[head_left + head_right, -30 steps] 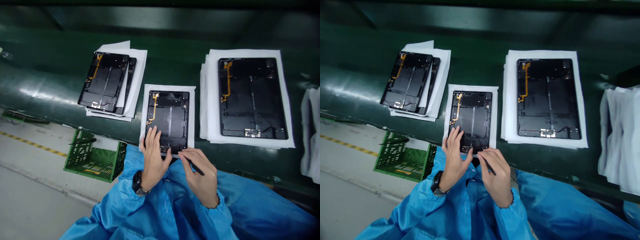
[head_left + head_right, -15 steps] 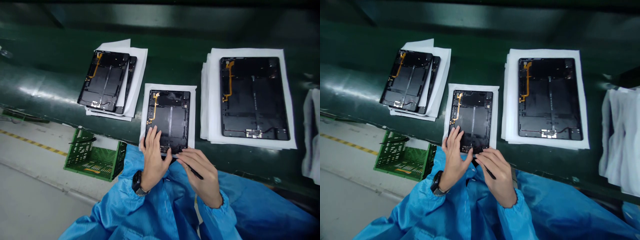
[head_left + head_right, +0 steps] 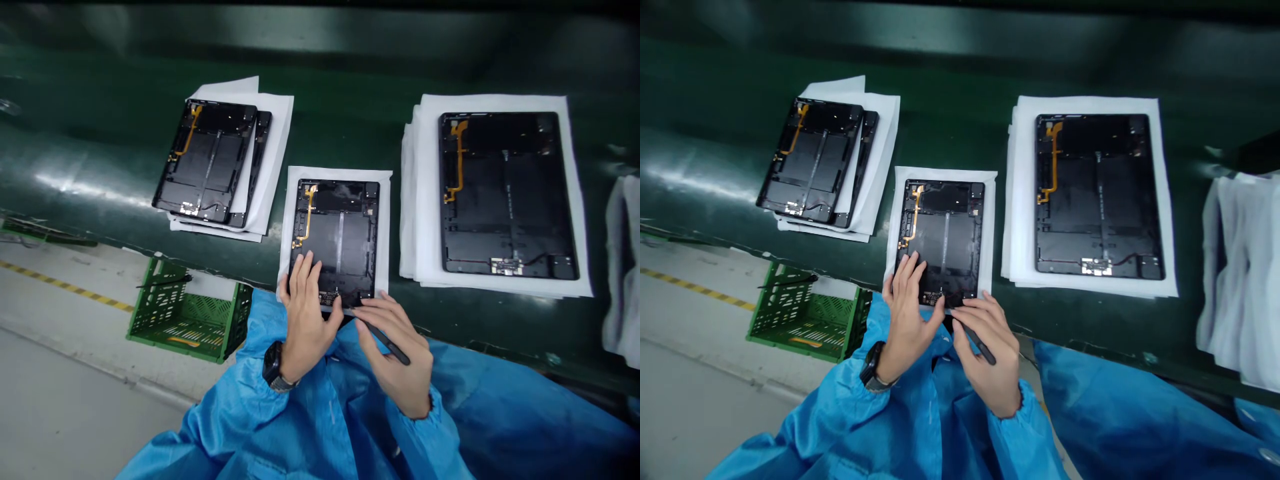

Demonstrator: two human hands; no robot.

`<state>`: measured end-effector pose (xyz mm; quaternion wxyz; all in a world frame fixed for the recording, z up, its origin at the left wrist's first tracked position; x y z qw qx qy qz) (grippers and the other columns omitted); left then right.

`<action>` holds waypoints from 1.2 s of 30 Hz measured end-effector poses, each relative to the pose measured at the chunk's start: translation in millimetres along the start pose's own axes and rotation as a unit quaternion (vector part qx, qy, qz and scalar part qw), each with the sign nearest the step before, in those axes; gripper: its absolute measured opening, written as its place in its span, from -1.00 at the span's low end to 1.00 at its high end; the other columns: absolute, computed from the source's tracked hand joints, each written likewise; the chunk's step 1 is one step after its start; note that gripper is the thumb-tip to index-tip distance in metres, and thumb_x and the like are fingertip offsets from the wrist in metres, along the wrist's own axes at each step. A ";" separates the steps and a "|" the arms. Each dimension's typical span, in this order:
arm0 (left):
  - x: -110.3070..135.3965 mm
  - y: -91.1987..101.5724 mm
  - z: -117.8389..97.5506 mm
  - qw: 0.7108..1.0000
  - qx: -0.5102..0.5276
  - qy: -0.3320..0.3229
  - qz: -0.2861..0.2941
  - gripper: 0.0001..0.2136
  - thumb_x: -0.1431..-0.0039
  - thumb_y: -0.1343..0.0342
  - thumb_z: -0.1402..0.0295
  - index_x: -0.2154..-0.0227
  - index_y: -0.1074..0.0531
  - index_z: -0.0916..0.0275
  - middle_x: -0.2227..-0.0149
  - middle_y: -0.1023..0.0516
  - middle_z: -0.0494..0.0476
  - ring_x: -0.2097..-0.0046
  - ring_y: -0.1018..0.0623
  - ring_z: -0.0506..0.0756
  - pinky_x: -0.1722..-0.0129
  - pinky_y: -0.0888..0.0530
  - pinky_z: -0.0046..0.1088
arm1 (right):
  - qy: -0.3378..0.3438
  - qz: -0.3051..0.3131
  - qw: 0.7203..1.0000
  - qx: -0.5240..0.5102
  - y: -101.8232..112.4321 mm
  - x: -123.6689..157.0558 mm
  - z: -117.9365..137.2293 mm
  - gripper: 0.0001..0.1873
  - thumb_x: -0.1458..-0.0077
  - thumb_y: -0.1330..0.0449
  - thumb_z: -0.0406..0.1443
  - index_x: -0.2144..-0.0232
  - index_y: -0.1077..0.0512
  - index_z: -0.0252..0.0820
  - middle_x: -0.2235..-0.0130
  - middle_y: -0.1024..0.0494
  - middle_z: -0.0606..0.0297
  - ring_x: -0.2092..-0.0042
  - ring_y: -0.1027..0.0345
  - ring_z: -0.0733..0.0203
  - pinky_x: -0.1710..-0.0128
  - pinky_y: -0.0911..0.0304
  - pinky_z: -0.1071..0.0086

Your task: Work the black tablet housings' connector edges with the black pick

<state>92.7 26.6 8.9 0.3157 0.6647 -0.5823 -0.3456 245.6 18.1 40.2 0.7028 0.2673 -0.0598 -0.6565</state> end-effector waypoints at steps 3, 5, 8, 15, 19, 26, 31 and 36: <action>0.1 -0.5 0.4 1.000 -0.001 0.002 0.003 -0.43 -0.32 -0.10 0.38 -0.34 -0.09 0.22 -0.44 -0.15 0.37 -0.49 -0.09 0.26 -0.42 0.04 0.02 | -0.007 -0.019 1.000 0.018 -2.9 5.8 -2.0 -0.73 -0.13 -0.30 -0.49 0.17 -0.59 -0.05 0.23 -0.68 0.25 0.07 -0.53 0.00 -0.18 -0.31 -0.22; 0.0 -0.3 0.3 1.000 -0.001 0.002 0.003 -0.44 -0.32 -0.10 0.37 -0.33 -0.09 0.22 -0.43 -0.16 0.37 -0.49 -0.09 0.25 -0.42 0.04 0.01 | -0.010 -0.033 0.999 0.013 -2.9 9.1 -3.3 -0.73 -0.13 -0.29 -0.49 0.18 -0.58 -0.05 0.24 -0.67 0.26 0.08 -0.53 0.01 -0.17 -0.31 -0.23; -0.2 0.1 0.0 1.000 -0.001 0.001 0.002 -0.44 -0.32 -0.09 0.38 -0.34 -0.09 0.23 -0.43 -0.16 0.38 -0.48 -0.10 0.26 -0.42 0.03 0.02 | -0.015 -0.048 0.999 -0.001 -1.7 11.3 -4.4 -0.73 -0.14 -0.28 -0.49 0.17 -0.58 -0.05 0.24 -0.67 0.25 0.09 -0.53 0.02 -0.15 -0.33 -0.22; 0.0 -0.2 0.1 1.000 0.002 0.001 0.004 -0.43 -0.33 -0.08 0.38 -0.34 -0.08 0.22 -0.43 -0.15 0.38 -0.49 -0.09 0.26 -0.42 0.04 0.04 | -0.025 -0.066 0.997 0.008 -3.9 9.8 -5.0 -0.76 -0.14 -0.28 -0.47 0.20 -0.58 -0.04 0.26 -0.68 0.27 0.08 -0.54 0.01 -0.17 -0.30 -0.24; 0.1 -0.6 0.2 1.000 0.000 0.002 0.004 -0.43 -0.33 -0.09 0.38 -0.34 -0.08 0.22 -0.43 -0.16 0.37 -0.49 -0.09 0.26 -0.43 0.05 0.02 | -0.029 -0.073 0.997 0.004 -4.7 12.3 -6.6 -0.76 -0.15 -0.28 -0.47 0.20 -0.58 -0.04 0.25 -0.68 0.27 0.08 -0.54 0.01 -0.19 -0.28 -0.26; -0.1 -1.1 1.1 1.000 0.002 0.006 0.008 -0.42 -0.32 -0.11 0.38 -0.34 -0.08 0.23 -0.44 -0.15 0.35 -0.49 -0.08 0.24 -0.43 0.07 -0.01 | -0.033 -0.092 0.995 -0.015 -3.8 14.1 -7.6 -0.75 -0.15 -0.27 -0.48 0.19 -0.58 -0.05 0.26 -0.67 0.26 0.08 -0.53 0.02 -0.21 -0.27 -0.30; -0.5 -0.9 0.5 1.000 0.003 0.003 0.008 -0.42 -0.32 -0.10 0.39 -0.34 -0.08 0.23 -0.44 -0.14 0.36 -0.49 -0.07 0.24 -0.43 0.07 0.00 | -0.037 -0.096 0.994 -0.023 -3.3 14.6 -8.5 -0.73 -0.14 -0.27 -0.51 0.19 -0.58 -0.06 0.26 -0.66 0.26 0.08 -0.52 0.04 -0.23 -0.26 -0.28; -1.1 -0.4 -1.0 1.000 0.006 -0.001 0.005 -0.43 -0.33 -0.09 0.37 -0.35 -0.07 0.23 -0.44 -0.15 0.38 -0.49 -0.08 0.26 -0.42 0.05 0.04 | -0.047 -0.111 0.992 -0.033 -0.2 15.9 -12.8 -0.73 -0.13 -0.27 -0.52 0.21 -0.57 -0.07 0.26 -0.65 0.27 0.09 -0.53 0.05 -0.20 -0.30 -0.23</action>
Point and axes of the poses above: each hand's wrist, its own x-axis away from the middle knuckle, its own y-axis out of the back of the hand, z = x × y, the point moved 10 cm from there along -x, towards the middle knuckle
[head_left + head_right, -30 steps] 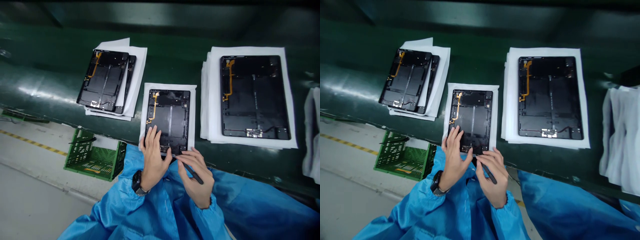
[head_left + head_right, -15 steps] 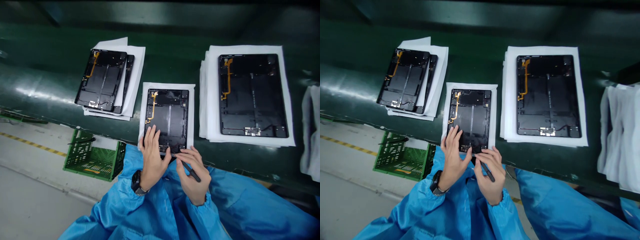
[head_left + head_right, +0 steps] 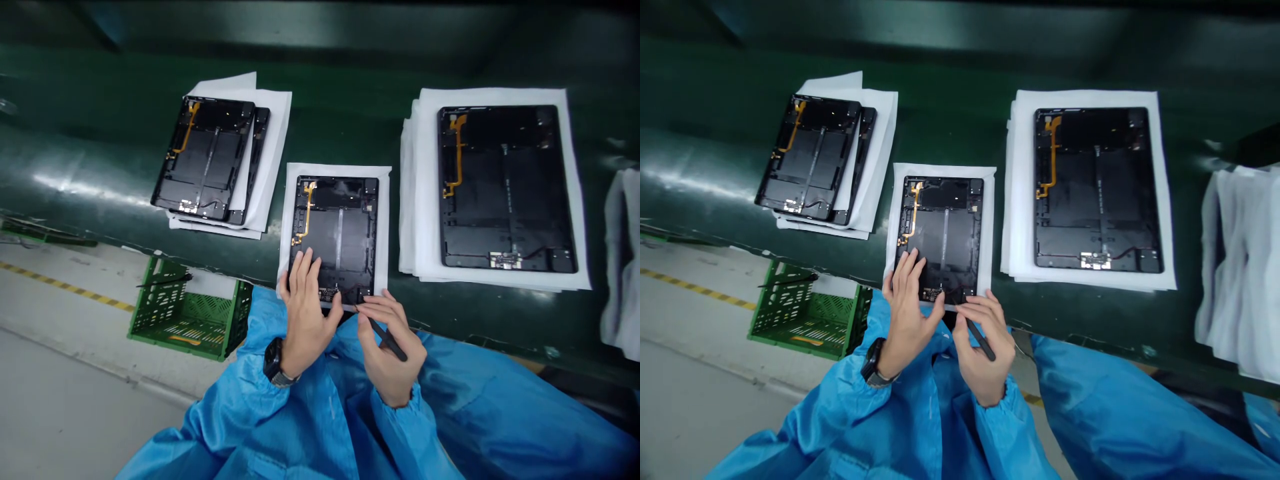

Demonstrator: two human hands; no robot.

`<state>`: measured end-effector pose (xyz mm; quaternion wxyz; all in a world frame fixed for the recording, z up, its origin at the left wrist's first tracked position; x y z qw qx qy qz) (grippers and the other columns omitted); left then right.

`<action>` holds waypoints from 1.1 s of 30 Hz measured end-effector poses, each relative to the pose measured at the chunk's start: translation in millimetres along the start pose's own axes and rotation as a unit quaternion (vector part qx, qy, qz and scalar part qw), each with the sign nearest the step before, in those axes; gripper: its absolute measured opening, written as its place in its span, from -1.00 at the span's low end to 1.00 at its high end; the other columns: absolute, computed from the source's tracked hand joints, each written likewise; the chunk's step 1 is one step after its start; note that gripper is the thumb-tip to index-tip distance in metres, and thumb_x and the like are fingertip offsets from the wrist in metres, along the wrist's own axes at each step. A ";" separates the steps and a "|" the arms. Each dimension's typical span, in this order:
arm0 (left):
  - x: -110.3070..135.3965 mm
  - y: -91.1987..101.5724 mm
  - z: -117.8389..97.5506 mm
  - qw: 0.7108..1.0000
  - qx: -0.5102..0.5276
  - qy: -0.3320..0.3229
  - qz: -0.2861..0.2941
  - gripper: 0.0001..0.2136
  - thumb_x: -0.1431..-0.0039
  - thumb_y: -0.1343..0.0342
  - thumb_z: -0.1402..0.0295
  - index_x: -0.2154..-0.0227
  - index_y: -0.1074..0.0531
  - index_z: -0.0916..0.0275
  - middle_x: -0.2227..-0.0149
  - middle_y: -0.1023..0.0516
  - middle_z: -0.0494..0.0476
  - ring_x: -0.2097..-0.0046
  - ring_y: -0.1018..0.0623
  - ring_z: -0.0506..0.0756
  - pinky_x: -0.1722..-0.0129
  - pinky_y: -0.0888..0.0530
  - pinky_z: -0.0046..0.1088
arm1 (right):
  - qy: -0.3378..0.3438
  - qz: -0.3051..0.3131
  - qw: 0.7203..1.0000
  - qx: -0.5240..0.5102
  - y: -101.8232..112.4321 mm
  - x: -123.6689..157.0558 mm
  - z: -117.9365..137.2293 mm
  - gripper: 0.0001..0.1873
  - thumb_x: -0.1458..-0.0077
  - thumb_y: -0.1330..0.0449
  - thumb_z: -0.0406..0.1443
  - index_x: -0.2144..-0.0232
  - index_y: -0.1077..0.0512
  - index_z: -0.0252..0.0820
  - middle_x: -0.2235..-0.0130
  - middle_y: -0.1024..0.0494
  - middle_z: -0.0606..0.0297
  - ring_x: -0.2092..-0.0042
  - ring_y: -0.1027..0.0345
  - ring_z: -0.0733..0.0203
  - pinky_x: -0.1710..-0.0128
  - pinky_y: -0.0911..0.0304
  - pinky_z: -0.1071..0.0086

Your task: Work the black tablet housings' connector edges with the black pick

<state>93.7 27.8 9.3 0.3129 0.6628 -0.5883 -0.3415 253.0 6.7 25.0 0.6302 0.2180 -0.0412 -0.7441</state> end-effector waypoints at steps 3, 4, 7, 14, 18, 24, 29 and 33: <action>0.4 -0.5 0.6 1.000 -0.002 0.001 0.003 -0.43 -0.34 -0.08 0.36 -0.35 -0.07 0.22 -0.44 -0.15 0.38 -0.49 -0.08 0.27 -0.42 0.05 0.05 | 0.001 0.001 1.000 -0.003 -0.2 -0.1 -0.8 -0.74 -0.13 -0.28 -0.51 0.20 -0.58 -0.07 0.25 -0.65 0.28 0.08 -0.53 0.04 -0.20 -0.30 -0.22; 0.8 -0.8 1.0 1.000 -0.003 0.002 0.004 -0.43 -0.34 -0.08 0.36 -0.35 -0.07 0.22 -0.44 -0.15 0.37 -0.49 -0.08 0.26 -0.42 0.06 0.05 | 0.002 0.004 1.000 -0.001 -0.9 -0.1 -0.9 -0.73 -0.13 -0.28 -0.51 0.20 -0.58 -0.06 0.25 -0.65 0.28 0.08 -0.53 0.04 -0.20 -0.30 -0.22; 1.8 -1.4 2.1 1.000 -0.003 0.001 0.006 -0.43 -0.35 -0.08 0.35 -0.36 -0.06 0.22 -0.45 -0.13 0.36 -0.49 -0.06 0.25 -0.43 0.07 0.02 | 0.007 0.015 1.000 0.010 -3.5 -0.1 0.8 -0.73 -0.13 -0.28 -0.50 0.19 -0.57 -0.06 0.24 -0.66 0.29 0.06 -0.52 0.04 -0.23 -0.27 -0.22; 1.9 -1.1 2.0 1.000 0.005 -0.009 0.009 -0.47 -0.40 -0.02 0.34 -0.36 -0.06 0.23 -0.45 -0.11 0.36 -0.50 -0.03 0.23 -0.43 0.09 -0.01 | 0.006 0.021 1.000 0.012 -5.4 -0.5 4.2 -0.72 -0.12 -0.28 -0.52 0.20 -0.57 -0.07 0.25 -0.65 0.28 0.05 -0.52 0.03 -0.25 -0.25 -0.21; 1.5 -0.6 1.6 1.000 0.008 -0.011 0.009 -0.47 -0.40 -0.02 0.34 -0.37 -0.05 0.23 -0.45 -0.11 0.37 -0.50 -0.03 0.23 -0.43 0.09 -0.01 | 0.003 0.018 1.000 0.002 -3.6 0.5 3.0 -0.71 -0.12 -0.27 -0.54 0.20 -0.57 -0.07 0.24 -0.65 0.27 0.06 -0.52 0.04 -0.26 -0.24 -0.23; 1.9 -0.4 1.6 1.000 0.005 -0.009 0.007 -0.47 -0.39 -0.02 0.34 -0.36 -0.06 0.23 -0.45 -0.12 0.37 -0.50 -0.04 0.24 -0.43 0.09 -0.01 | -0.002 0.016 1.000 0.002 -3.2 1.2 1.6 -0.71 -0.12 -0.27 -0.54 0.20 -0.57 -0.07 0.25 -0.65 0.27 0.06 -0.52 0.04 -0.25 -0.26 -0.22; 1.0 -1.1 0.7 1.000 -0.004 0.001 0.007 -0.43 -0.36 -0.06 0.35 -0.36 -0.05 0.23 -0.45 -0.12 0.36 -0.50 -0.05 0.25 -0.43 0.09 0.01 | 0.005 0.015 1.000 0.006 -3.5 0.3 2.3 -0.70 -0.12 -0.27 -0.54 0.19 -0.57 -0.06 0.25 -0.65 0.28 0.06 -0.52 0.04 -0.24 -0.25 -0.22; -0.1 -0.5 -0.5 1.000 -0.006 0.007 0.007 -0.40 -0.34 -0.08 0.37 -0.37 -0.03 0.23 -0.45 -0.12 0.35 -0.50 -0.05 0.24 -0.44 0.09 0.00 | 0.004 0.023 1.000 0.008 -1.6 -2.1 0.4 -0.71 -0.11 -0.29 -0.53 0.20 -0.58 -0.06 0.25 -0.65 0.28 0.07 -0.52 0.04 -0.21 -0.29 -0.19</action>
Point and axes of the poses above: each hand's wrist, its own x-axis away from the middle knuckle, its own y-axis out of the back of the hand, z = x × y, the point moved 10 cm from there along -x, towards the middle knuckle
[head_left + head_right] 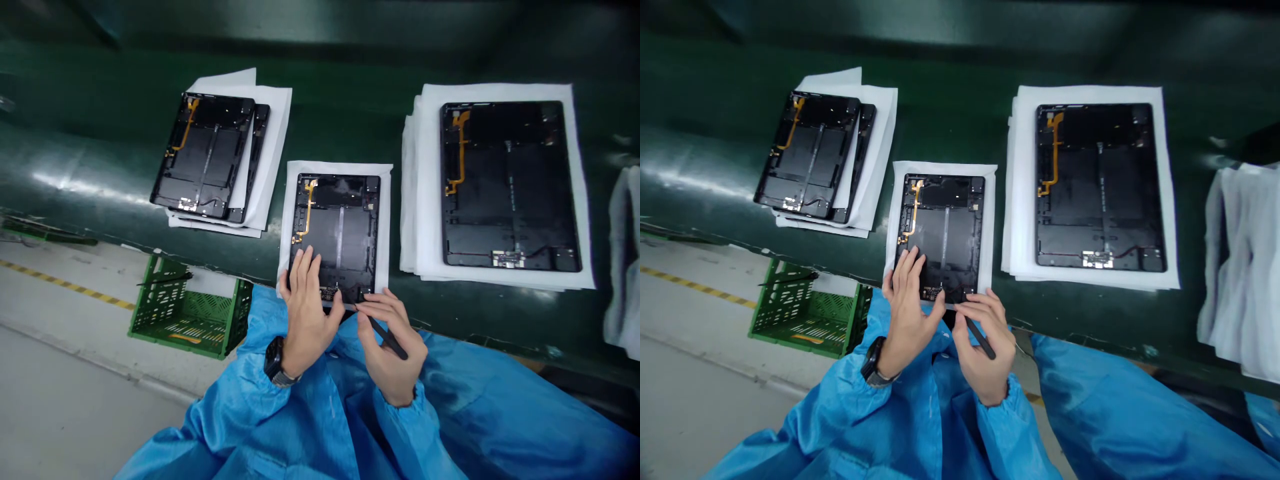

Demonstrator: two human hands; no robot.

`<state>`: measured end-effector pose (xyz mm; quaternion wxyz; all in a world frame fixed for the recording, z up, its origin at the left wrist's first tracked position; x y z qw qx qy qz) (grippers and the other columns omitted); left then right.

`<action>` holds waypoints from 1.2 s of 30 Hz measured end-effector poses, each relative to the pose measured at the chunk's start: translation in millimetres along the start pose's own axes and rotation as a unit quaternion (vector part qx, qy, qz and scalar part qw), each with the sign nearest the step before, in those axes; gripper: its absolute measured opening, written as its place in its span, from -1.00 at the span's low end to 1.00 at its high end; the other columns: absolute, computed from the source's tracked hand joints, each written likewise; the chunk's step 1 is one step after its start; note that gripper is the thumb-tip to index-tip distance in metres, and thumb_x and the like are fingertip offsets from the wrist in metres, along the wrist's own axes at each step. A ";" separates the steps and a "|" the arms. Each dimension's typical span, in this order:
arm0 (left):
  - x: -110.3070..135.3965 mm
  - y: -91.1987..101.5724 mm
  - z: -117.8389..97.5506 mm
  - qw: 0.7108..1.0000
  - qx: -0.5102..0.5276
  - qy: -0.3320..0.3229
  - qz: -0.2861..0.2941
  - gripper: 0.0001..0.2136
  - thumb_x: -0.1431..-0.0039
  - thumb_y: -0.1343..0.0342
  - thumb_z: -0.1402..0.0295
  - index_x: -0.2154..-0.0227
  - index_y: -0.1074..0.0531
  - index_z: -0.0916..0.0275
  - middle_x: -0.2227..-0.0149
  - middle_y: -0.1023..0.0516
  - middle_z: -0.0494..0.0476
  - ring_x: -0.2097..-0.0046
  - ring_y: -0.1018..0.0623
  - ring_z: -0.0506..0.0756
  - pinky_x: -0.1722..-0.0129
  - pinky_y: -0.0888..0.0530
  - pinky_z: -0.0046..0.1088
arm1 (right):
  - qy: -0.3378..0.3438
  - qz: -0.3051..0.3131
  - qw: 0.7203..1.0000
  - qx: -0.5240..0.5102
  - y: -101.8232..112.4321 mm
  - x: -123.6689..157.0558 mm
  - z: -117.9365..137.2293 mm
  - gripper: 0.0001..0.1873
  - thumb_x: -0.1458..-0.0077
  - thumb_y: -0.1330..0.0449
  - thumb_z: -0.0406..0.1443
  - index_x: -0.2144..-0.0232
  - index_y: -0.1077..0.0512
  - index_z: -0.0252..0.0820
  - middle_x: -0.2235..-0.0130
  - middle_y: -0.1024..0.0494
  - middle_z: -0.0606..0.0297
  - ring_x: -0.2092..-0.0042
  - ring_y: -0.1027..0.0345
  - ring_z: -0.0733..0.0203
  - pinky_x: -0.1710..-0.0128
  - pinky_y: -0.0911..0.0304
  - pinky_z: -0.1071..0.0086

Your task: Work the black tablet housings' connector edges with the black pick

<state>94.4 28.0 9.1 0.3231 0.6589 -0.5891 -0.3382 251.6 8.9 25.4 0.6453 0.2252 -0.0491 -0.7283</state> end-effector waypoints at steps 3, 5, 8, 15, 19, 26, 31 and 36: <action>0.1 0.0 0.0 1.000 0.002 -0.001 0.003 -0.39 -0.33 -0.09 0.38 -0.38 -0.03 0.24 -0.45 -0.11 0.34 -0.50 -0.04 0.23 -0.44 0.10 -0.01 | -0.004 0.004 1.000 0.000 3.3 -3.3 -2.2 -0.73 -0.11 -0.29 -0.52 0.21 -0.58 -0.07 0.24 -0.64 0.26 0.07 -0.51 0.04 -0.16 -0.32 -0.13; 0.6 -0.3 0.6 1.000 0.004 -0.001 0.003 -0.38 -0.33 -0.09 0.38 -0.38 -0.02 0.23 -0.46 -0.11 0.33 -0.50 -0.03 0.23 -0.44 0.10 -0.01 | -0.013 0.013 1.000 -0.001 4.6 -5.8 -4.4 -0.75 -0.12 -0.29 -0.51 0.22 -0.59 -0.07 0.23 -0.64 0.24 0.05 -0.50 0.03 -0.12 -0.35 -0.09; 1.2 -0.7 1.4 1.000 0.004 -0.002 0.000 -0.38 -0.33 -0.09 0.37 -0.38 -0.02 0.22 -0.45 -0.11 0.34 -0.50 -0.04 0.25 -0.43 0.09 0.03 | -0.035 0.034 0.999 -0.005 4.7 -9.8 -9.3 -0.78 -0.15 -0.28 -0.48 0.22 -0.59 -0.07 0.22 -0.64 0.21 0.02 -0.48 0.00 -0.03 -0.38 -0.03; 0.9 -0.8 0.7 1.000 -0.004 -0.004 -0.005 -0.38 -0.32 -0.10 0.38 -0.37 -0.03 0.23 -0.44 -0.14 0.36 -0.49 -0.07 0.25 -0.43 0.08 0.02 | -0.058 0.083 0.995 -0.013 5.5 -22.6 -18.3 -0.86 -0.19 -0.29 -0.40 0.27 -0.61 -0.07 0.22 -0.65 0.20 0.03 -0.49 -0.01 0.03 -0.38 0.04; 1.0 0.3 0.0 1.000 -0.003 -0.006 -0.010 -0.40 -0.32 -0.09 0.39 -0.36 -0.05 0.25 -0.44 -0.14 0.37 -0.49 -0.08 0.25 -0.43 0.07 0.01 | -0.068 0.102 0.992 -0.027 7.0 -30.6 -20.7 -0.88 -0.20 -0.29 -0.38 0.28 -0.62 -0.08 0.22 -0.64 0.19 0.06 -0.50 0.01 0.09 -0.41 0.11; 1.0 0.0 -0.1 1.000 -0.001 -0.008 -0.011 -0.38 -0.31 -0.09 0.39 -0.38 -0.04 0.23 -0.44 -0.15 0.38 -0.49 -0.08 0.27 -0.42 0.07 0.03 | -0.065 0.118 0.991 -0.021 9.7 -35.8 -17.4 -0.87 -0.22 -0.30 -0.38 0.25 -0.63 -0.06 0.25 -0.63 0.22 0.12 -0.48 0.04 0.15 -0.37 0.15; 1.1 -0.9 0.4 1.000 -0.005 -0.004 -0.007 -0.38 -0.31 -0.10 0.40 -0.37 -0.04 0.24 -0.44 -0.15 0.38 -0.49 -0.07 0.26 -0.43 0.07 0.02 | -0.048 0.161 0.986 0.001 0.6 -37.2 -13.7 -0.87 -0.24 -0.29 -0.38 0.23 -0.63 -0.07 0.30 -0.63 0.27 0.23 -0.46 0.12 0.21 -0.32 0.19; 1.9 -0.9 0.2 1.000 -0.006 -0.006 -0.007 -0.39 -0.32 -0.10 0.39 -0.37 -0.04 0.26 -0.44 -0.14 0.38 -0.49 -0.06 0.26 -0.43 0.07 0.01 | -0.024 0.191 0.981 -0.029 -2.5 -44.4 -8.0 -0.82 -0.24 -0.28 -0.41 0.17 -0.64 -0.07 0.26 -0.67 0.23 0.20 -0.47 0.10 0.25 -0.42 0.20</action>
Point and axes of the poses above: each hand's wrist, its own x-axis away from the middle knuckle, its own y-axis out of the back of the hand, z = x × y, the point moved 10 cm from there along -x, towards the middle knuckle
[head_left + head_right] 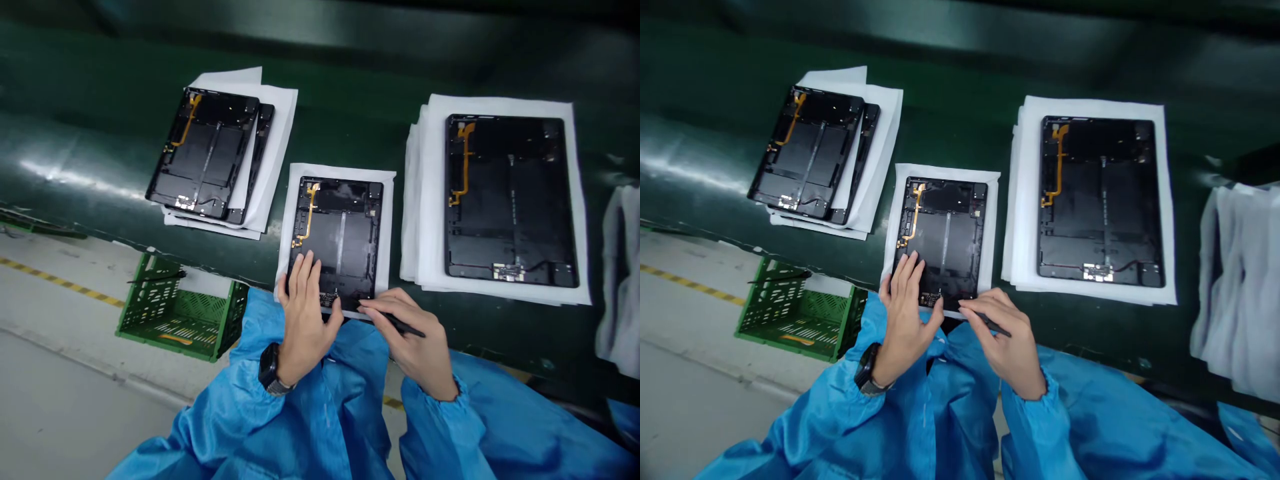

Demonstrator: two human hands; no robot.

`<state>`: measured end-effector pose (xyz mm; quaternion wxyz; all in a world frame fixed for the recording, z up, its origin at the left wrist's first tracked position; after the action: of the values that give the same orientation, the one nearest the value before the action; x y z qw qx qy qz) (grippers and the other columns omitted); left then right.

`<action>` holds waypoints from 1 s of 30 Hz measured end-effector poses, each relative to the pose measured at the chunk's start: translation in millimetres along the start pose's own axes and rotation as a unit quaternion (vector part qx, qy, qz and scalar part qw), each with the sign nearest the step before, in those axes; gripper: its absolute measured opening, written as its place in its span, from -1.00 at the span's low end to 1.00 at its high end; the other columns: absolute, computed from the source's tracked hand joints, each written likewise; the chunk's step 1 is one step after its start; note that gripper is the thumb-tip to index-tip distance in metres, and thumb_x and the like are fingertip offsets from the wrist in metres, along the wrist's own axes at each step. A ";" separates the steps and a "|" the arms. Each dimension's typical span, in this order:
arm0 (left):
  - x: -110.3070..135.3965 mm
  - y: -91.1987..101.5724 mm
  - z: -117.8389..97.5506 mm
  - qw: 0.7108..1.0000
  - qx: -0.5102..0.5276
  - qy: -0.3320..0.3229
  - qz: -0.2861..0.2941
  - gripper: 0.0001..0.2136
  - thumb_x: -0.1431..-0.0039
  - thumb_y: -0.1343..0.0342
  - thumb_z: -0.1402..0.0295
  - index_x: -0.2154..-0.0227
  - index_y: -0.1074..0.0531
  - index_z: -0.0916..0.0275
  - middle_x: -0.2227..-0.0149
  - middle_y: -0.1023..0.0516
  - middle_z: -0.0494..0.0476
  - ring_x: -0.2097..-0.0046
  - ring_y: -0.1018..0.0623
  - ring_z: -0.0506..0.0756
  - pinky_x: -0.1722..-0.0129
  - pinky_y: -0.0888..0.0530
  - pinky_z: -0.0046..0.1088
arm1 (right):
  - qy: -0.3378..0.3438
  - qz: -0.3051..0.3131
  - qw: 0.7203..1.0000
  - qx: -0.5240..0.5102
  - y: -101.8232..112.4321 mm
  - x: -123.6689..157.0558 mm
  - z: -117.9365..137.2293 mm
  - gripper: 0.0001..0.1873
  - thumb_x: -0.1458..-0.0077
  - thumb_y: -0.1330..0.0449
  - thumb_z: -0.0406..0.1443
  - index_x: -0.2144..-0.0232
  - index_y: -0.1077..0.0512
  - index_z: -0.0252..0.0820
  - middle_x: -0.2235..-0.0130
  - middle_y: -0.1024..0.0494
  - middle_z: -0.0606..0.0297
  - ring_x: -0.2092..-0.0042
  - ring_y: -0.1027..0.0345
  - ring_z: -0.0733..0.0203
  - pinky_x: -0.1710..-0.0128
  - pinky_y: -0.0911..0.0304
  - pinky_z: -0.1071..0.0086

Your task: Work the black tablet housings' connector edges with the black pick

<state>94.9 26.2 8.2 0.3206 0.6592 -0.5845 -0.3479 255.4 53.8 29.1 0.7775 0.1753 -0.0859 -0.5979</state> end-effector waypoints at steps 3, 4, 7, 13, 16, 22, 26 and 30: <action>-0.1 0.5 -0.4 1.000 -0.001 -0.002 -0.001 -0.38 -0.32 -0.09 0.39 -0.38 -0.03 0.24 -0.44 -0.14 0.38 -0.49 -0.07 0.26 -0.42 0.06 0.02 | 0.000 0.020 1.000 -0.010 2.0 -3.8 0.2 -0.81 -0.25 -0.27 -0.40 0.17 -0.65 -0.07 0.26 -0.68 0.20 0.18 -0.49 0.06 0.26 -0.46 0.19; -0.2 0.6 -0.5 1.000 -0.001 -0.003 -0.002 -0.38 -0.31 -0.09 0.39 -0.38 -0.03 0.24 -0.44 -0.15 0.39 -0.49 -0.08 0.27 -0.42 0.06 0.03 | 0.001 0.026 1.000 -0.010 2.5 -4.9 0.4 -0.82 -0.25 -0.27 -0.39 0.17 -0.66 -0.07 0.25 -0.68 0.19 0.18 -0.50 0.05 0.25 -0.47 0.18; -0.5 0.8 -0.7 1.000 -0.003 -0.004 -0.002 -0.37 -0.31 -0.10 0.39 -0.38 -0.03 0.24 -0.44 -0.15 0.39 -0.49 -0.09 0.27 -0.42 0.05 0.03 | 0.014 0.035 0.999 -0.004 3.4 -6.9 1.8 -0.80 -0.24 -0.28 -0.38 0.15 -0.66 -0.04 0.24 -0.69 0.20 0.18 -0.51 0.04 0.26 -0.49 0.17; -0.1 0.1 -0.3 1.000 -0.003 -0.003 0.000 -0.37 -0.31 -0.09 0.39 -0.38 -0.02 0.23 -0.44 -0.14 0.38 -0.49 -0.08 0.27 -0.43 0.06 0.03 | 0.022 0.045 0.999 0.006 1.5 -6.5 1.3 -0.77 -0.25 -0.27 -0.36 0.10 -0.66 -0.01 0.21 -0.70 0.19 0.17 -0.51 0.03 0.25 -0.49 0.16; 0.3 -0.2 -0.3 1.000 -0.004 -0.005 -0.003 -0.37 -0.31 -0.09 0.39 -0.39 -0.01 0.24 -0.44 -0.14 0.38 -0.49 -0.08 0.27 -0.42 0.06 0.03 | 0.023 0.045 0.999 0.006 1.1 -6.1 1.5 -0.78 -0.25 -0.27 -0.37 0.11 -0.66 -0.03 0.21 -0.70 0.19 0.17 -0.51 0.04 0.25 -0.49 0.17; 0.1 -0.2 -0.4 1.000 -0.008 -0.006 -0.001 -0.38 -0.32 -0.09 0.39 -0.38 -0.03 0.26 -0.44 -0.14 0.38 -0.49 -0.07 0.25 -0.43 0.07 0.00 | 0.049 0.048 0.997 0.021 3.9 -8.4 5.7 -0.75 -0.25 -0.26 -0.40 0.11 -0.65 -0.02 0.20 -0.71 0.20 0.17 -0.51 0.05 0.25 -0.49 0.17; -0.3 0.8 -1.4 1.000 -0.005 -0.010 -0.004 -0.38 -0.32 -0.08 0.39 -0.38 -0.03 0.25 -0.44 -0.14 0.40 -0.49 -0.08 0.26 -0.42 0.06 0.02 | 0.057 0.050 0.997 0.026 7.5 -12.2 8.0 -0.78 -0.26 -0.26 -0.35 0.12 -0.67 -0.02 0.20 -0.72 0.19 0.20 -0.53 0.03 0.29 -0.50 0.16; -0.2 0.3 -0.9 1.000 -0.003 -0.009 -0.002 -0.37 -0.32 -0.08 0.39 -0.39 -0.01 0.25 -0.44 -0.14 0.40 -0.49 -0.08 0.27 -0.42 0.06 0.03 | 0.053 0.048 0.997 0.022 8.4 -12.8 7.9 -0.81 -0.25 -0.27 -0.33 0.15 -0.67 -0.02 0.22 -0.72 0.18 0.20 -0.53 0.03 0.29 -0.51 0.16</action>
<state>95.4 26.4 9.0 0.3166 0.6563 -0.5851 -0.3559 256.8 66.7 40.6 0.8046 0.2200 -0.0659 -0.5476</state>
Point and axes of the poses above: each hand's wrist, its own x-axis away from the middle knuckle, its own y-axis out of the back of the hand, z = x × y, the point moved 10 cm from there along -x, towards the middle knuckle
